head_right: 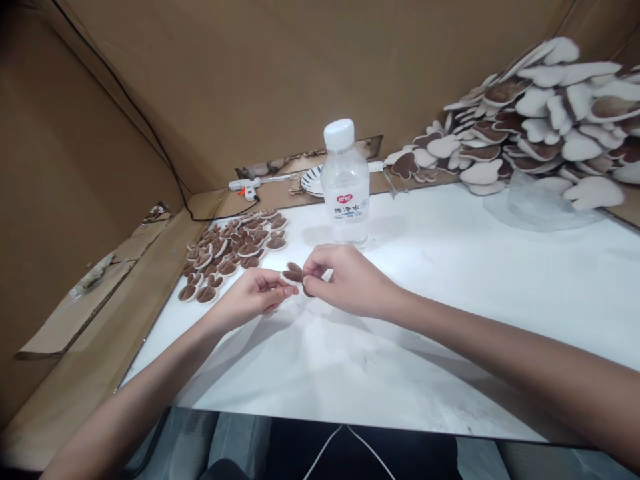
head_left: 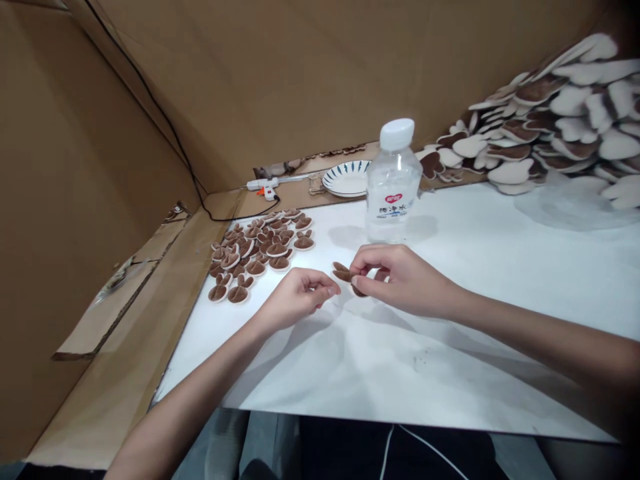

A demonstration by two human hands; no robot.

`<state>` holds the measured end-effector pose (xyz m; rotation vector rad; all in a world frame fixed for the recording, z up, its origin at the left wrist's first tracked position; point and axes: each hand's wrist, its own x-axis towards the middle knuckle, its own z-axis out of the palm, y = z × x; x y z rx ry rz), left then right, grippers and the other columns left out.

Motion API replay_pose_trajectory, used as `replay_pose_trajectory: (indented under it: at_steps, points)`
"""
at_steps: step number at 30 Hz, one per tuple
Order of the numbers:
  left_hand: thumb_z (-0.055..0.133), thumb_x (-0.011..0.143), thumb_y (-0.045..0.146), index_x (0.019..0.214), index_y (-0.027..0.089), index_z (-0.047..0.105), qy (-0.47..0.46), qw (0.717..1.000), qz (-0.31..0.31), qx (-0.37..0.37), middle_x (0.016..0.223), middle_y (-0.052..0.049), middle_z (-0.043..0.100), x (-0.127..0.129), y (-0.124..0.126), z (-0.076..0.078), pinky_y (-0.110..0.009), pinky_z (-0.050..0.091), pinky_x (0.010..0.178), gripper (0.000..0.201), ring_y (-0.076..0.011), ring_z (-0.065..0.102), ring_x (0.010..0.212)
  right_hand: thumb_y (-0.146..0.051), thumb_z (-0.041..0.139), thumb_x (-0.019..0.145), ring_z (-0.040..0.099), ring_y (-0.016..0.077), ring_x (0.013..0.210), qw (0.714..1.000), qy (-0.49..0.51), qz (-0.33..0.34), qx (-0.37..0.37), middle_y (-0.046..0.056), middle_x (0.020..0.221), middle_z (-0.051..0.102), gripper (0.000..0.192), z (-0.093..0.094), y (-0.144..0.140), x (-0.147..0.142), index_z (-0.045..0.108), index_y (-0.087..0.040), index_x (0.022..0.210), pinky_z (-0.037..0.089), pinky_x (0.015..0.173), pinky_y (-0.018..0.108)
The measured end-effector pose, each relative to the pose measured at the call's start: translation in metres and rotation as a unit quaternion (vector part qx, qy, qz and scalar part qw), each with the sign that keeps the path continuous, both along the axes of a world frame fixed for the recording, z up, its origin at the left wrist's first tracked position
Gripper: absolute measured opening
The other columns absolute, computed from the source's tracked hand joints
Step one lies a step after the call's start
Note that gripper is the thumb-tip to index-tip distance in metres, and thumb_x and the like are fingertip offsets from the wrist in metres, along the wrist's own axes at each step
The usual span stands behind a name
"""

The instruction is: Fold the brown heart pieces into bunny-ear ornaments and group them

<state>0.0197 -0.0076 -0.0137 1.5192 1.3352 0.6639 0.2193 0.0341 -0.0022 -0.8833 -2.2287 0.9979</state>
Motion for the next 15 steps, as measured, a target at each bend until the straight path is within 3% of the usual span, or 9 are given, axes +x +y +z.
replay_pose_trajectory:
  at_steps: [5, 12, 15]
  points:
    - [0.056, 0.077, 0.023, 0.079, 0.01, 0.067, 0.014, 0.999, -0.043, 0.019, 0.051, 0.004, 0.045, -0.001, 0.024, 0.005, -0.017, 0.028, 0.044, 0.017, -0.0046, 0.036, 0.045, -0.012, 0.054, 0.076, 0.06, 0.0116, 0.068, 0.999, -0.004, 0.042, -0.021, 0.002, 0.078, 0.063, 0.011, 0.002, 0.003, 0.004, 0.063, -0.017, 0.072, 0.044, 0.052, 0.02]
    - [0.059, 0.076, 0.027, 0.08, 0.007, 0.07, 0.065, 0.983, -0.171, 0.028, 0.052, 0.002, 0.049, 0.005, 0.055, 0.018, -0.018, 0.029, 0.044, 0.023, -0.0054, 0.036, 0.047, -0.007, 0.053, 0.073, 0.06, 0.0117, 0.067, 0.991, -0.021, 0.13, 0.01, 0.001, 0.075, 0.062, 0.013, -0.002, 0.009, 0.011, 0.06, -0.017, 0.07, 0.045, 0.053, 0.02]
    - [0.059, 0.075, 0.025, 0.077, 0.008, 0.07, 0.103, 0.974, -0.197, 0.036, 0.049, 0.003, 0.047, 0.012, 0.062, 0.025, -0.017, 0.026, 0.043, 0.02, -0.0053, 0.036, 0.045, -0.006, 0.052, 0.072, 0.059, 0.0123, 0.066, 0.991, -0.033, 0.129, 0.008, 0.001, 0.074, 0.062, 0.015, -0.007, 0.01, 0.011, 0.061, -0.017, 0.069, 0.045, 0.055, 0.022]
